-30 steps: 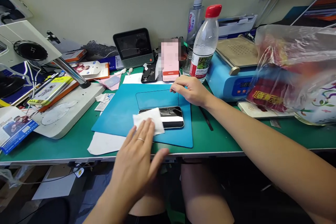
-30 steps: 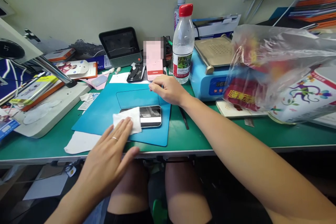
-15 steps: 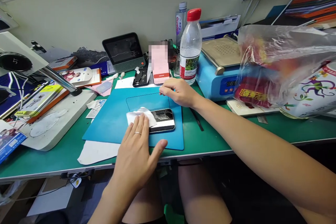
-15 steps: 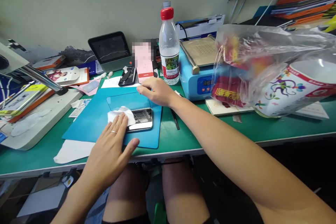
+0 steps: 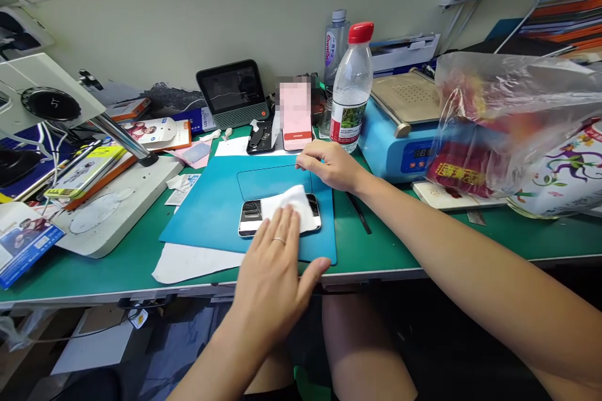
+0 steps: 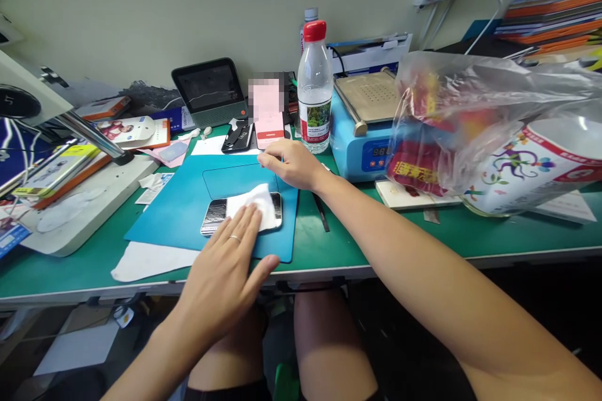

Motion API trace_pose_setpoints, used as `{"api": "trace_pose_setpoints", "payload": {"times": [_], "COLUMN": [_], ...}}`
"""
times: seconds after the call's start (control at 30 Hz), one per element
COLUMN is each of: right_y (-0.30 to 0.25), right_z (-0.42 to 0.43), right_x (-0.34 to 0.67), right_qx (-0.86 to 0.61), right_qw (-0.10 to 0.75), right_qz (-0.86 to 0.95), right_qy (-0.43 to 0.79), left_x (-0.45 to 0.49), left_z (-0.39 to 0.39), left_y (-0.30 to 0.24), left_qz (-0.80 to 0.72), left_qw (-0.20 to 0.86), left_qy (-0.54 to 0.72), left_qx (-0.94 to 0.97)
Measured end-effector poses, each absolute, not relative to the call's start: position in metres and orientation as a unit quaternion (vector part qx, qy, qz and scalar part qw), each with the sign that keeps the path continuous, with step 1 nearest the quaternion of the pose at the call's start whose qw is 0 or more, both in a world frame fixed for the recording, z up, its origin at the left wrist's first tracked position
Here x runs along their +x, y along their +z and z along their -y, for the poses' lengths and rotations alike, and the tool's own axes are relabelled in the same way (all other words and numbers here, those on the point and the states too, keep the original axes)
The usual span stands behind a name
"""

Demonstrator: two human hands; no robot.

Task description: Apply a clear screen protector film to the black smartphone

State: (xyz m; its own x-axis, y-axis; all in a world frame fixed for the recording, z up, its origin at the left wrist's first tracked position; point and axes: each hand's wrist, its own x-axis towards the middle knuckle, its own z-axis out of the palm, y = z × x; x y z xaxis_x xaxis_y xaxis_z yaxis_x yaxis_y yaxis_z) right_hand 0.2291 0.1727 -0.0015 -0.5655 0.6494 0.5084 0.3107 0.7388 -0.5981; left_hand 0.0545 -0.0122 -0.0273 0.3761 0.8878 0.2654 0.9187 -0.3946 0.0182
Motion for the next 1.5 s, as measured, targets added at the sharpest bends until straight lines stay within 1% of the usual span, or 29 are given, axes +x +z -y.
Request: {"api": "trace_pose_setpoints", "payload": {"times": [0.1, 0.2, 0.4, 0.57, 0.73, 0.87, 0.97, 1.07, 1.33, 1.5], "right_y": [-0.001, 0.0, 0.002, 0.0, -0.003, -0.002, -0.001, -0.001, 0.001, 0.002], "right_z": [-0.173, -0.172, -0.17, -0.172, -0.173, -0.173, -0.173, -0.174, -0.176, -0.176], "right_x": [0.229, 0.229, 0.229, 0.229, 0.229, 0.229, 0.228, 0.229, 0.23, 0.23], "right_qx": [-0.282, -0.28, -0.292, -0.274, -0.279, -0.284, -0.284, -0.285, -0.292, -0.291], "right_qw": [0.374, 0.376, 0.372, 0.376, 0.372, 0.368, 0.368, 0.372, 0.376, 0.377], "right_qz": [0.853, 0.852, 0.851, 0.854, 0.855, 0.855, 0.857, 0.854, 0.851, 0.852], "right_qy": [0.228, 0.231, 0.229, 0.231, 0.229, 0.228, 0.225, 0.227, 0.221, 0.22], "left_x": [0.017, -0.007, -0.012, 0.008, 0.061, 0.095, 0.098, 0.083, -0.003, -0.016], "left_z": [0.019, 0.02, 0.035, 0.046, 0.03, 0.007, -0.006, -0.011, 0.001, 0.015], "left_y": [-0.026, -0.023, -0.026, -0.029, -0.024, -0.02, -0.017, -0.017, -0.02, -0.021], "left_qz": [0.574, 0.586, 0.582, 0.565, 0.509, 0.517, 0.522, 0.531, 0.6, 0.602], "left_qw": [0.085, 0.073, 0.081, 0.094, 0.035, 0.003, -0.018, -0.022, 0.034, 0.045], "left_qy": [-0.098, -0.072, -0.065, -0.084, -0.118, -0.14, -0.143, -0.141, -0.11, -0.105], "left_qx": [-0.809, -0.803, -0.806, -0.816, -0.852, -0.845, -0.841, -0.835, -0.792, -0.79]}}
